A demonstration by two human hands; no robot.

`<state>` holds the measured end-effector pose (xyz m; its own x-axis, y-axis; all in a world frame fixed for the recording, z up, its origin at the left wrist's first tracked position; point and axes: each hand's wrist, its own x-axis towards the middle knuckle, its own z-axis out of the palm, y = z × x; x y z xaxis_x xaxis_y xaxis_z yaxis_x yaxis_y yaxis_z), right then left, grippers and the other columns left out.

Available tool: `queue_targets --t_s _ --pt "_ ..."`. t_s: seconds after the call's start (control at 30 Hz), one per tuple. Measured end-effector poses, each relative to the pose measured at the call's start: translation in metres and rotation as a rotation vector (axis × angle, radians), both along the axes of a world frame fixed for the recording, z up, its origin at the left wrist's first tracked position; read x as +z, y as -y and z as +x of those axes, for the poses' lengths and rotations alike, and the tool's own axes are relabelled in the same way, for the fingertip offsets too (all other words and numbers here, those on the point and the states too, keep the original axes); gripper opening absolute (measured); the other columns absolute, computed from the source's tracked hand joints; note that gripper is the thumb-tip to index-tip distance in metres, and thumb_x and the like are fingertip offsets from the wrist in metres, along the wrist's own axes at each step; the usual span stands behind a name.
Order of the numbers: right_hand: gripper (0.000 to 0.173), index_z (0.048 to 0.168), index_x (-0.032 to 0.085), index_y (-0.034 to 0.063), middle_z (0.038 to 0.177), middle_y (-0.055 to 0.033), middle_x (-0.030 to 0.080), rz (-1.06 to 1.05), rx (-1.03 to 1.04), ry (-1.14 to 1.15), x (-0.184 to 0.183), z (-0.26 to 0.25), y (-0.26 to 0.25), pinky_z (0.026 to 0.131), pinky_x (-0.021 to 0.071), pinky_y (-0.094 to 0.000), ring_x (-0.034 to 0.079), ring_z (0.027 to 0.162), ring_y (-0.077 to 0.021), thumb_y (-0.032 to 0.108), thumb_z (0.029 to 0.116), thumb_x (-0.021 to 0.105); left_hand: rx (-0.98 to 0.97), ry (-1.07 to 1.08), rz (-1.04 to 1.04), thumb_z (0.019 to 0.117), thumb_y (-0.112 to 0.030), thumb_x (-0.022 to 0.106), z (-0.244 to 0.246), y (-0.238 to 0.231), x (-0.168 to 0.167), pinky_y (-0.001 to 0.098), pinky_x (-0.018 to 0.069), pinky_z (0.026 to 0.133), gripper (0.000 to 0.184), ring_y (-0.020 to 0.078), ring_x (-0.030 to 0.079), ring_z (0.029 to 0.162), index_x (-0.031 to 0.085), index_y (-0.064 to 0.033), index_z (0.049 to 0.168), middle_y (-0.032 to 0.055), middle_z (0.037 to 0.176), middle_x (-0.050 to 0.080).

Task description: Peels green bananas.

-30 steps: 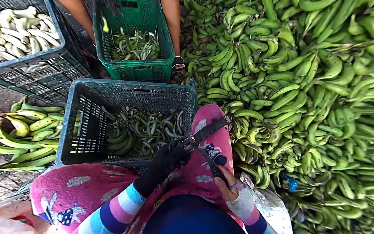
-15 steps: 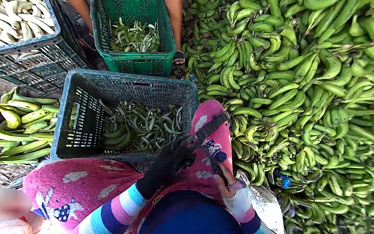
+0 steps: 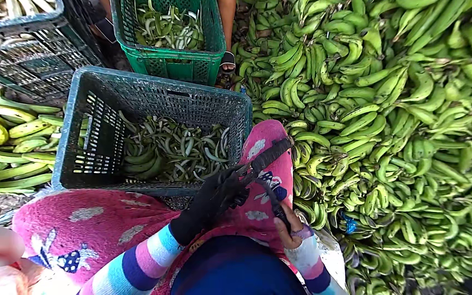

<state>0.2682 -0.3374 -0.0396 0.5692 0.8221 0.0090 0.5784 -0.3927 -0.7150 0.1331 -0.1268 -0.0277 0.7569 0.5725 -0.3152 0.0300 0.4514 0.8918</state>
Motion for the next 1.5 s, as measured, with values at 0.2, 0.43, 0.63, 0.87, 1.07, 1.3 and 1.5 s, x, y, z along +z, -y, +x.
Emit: queue_targets --t_s 0.2,0.43,0.63,0.87,1.07,1.3,1.5 --pt "0.043 0.127 0.065 -0.0087 0.099 -0.0174 0.075 0.015 -0.002 -0.009 -0.004 -0.002 0.0 0.075 0.058 -0.0298 0.071 0.08 -0.0119 0.023 0.0972 0.06 -0.017 -0.015 0.05 0.1069 -0.018 0.043 -0.002 -0.001 -0.002 0.0177 0.0541 0.063 0.027 0.0 0.062 0.068 0.062 -0.0027 0.117 -0.0063 0.079 0.064" --pt "0.042 0.125 0.066 -0.0076 0.098 -0.0158 0.075 0.028 0.007 -0.024 -0.007 -0.006 0.0 0.074 0.058 -0.0283 0.071 0.079 -0.0101 0.025 0.0977 0.06 -0.011 -0.026 0.002 0.1068 -0.016 0.043 -0.002 -0.002 -0.001 0.0185 0.0544 0.061 0.024 0.0014 0.063 0.066 0.062 -0.0033 0.113 -0.0055 0.077 0.065" --pt "0.044 0.128 0.065 -0.0066 0.101 -0.0157 0.075 -0.002 0.007 -0.019 -0.003 -0.001 -0.005 0.075 0.0589 -0.032 0.071 0.081 -0.0125 0.026 0.0989 0.059 -0.004 -0.007 -0.054 0.1071 -0.015 0.042 -0.002 -0.002 0.001 0.0188 0.0554 0.06 0.025 0.0025 0.064 0.065 0.061 -0.0029 0.116 -0.0048 0.077 0.066" --pt "0.042 0.127 0.066 -0.0057 0.102 -0.0163 0.075 -0.017 0.041 -0.001 -0.002 -0.003 -0.009 0.075 0.0599 -0.0336 0.073 0.082 -0.015 0.025 0.0982 0.061 -0.01 0.008 -0.042 0.1068 -0.016 0.042 -0.001 -0.003 0.0 0.0192 0.0559 0.063 0.028 0.0025 0.064 0.067 0.061 -0.0019 0.122 -0.0047 0.079 0.066" --pt "0.043 0.127 0.066 -0.008 0.104 -0.0182 0.075 0.009 0.039 0.002 -0.003 -0.003 -0.012 0.077 0.0599 -0.0338 0.074 0.084 -0.016 0.023 0.0973 0.061 -0.029 0.017 -0.038 0.1076 -0.017 0.041 -0.002 -0.003 -0.003 0.02 0.0563 0.063 0.03 0.0032 0.065 0.068 0.061 -0.0019 0.123 -0.004 0.08 0.067" --pt "0.042 0.125 0.067 -0.0051 0.101 -0.0147 0.076 -0.005 0.054 -0.012 -0.001 -0.005 -0.01 0.076 0.0592 -0.031 0.072 0.082 -0.0122 0.026 0.0977 0.062 -0.035 0.038 -0.041 0.1075 -0.017 0.041 -0.003 -0.003 -0.006 0.0218 0.0579 0.066 0.031 0.0045 0.066 0.069 0.059 -0.0001 0.126 -0.0027 0.081 0.068" --pt "0.042 0.126 0.068 -0.0059 0.1 -0.0157 0.076 -0.016 0.014 -0.007 0.0 -0.007 -0.007 0.075 0.0596 -0.0335 0.073 0.081 -0.0143 0.024 0.0967 0.062 -0.04 0.06 -0.019 0.1069 -0.017 0.041 -0.002 -0.002 -0.007 0.02 0.0561 0.065 0.031 0.0026 0.064 0.068 0.06 -0.0013 0.126 -0.0049 0.08 0.066"
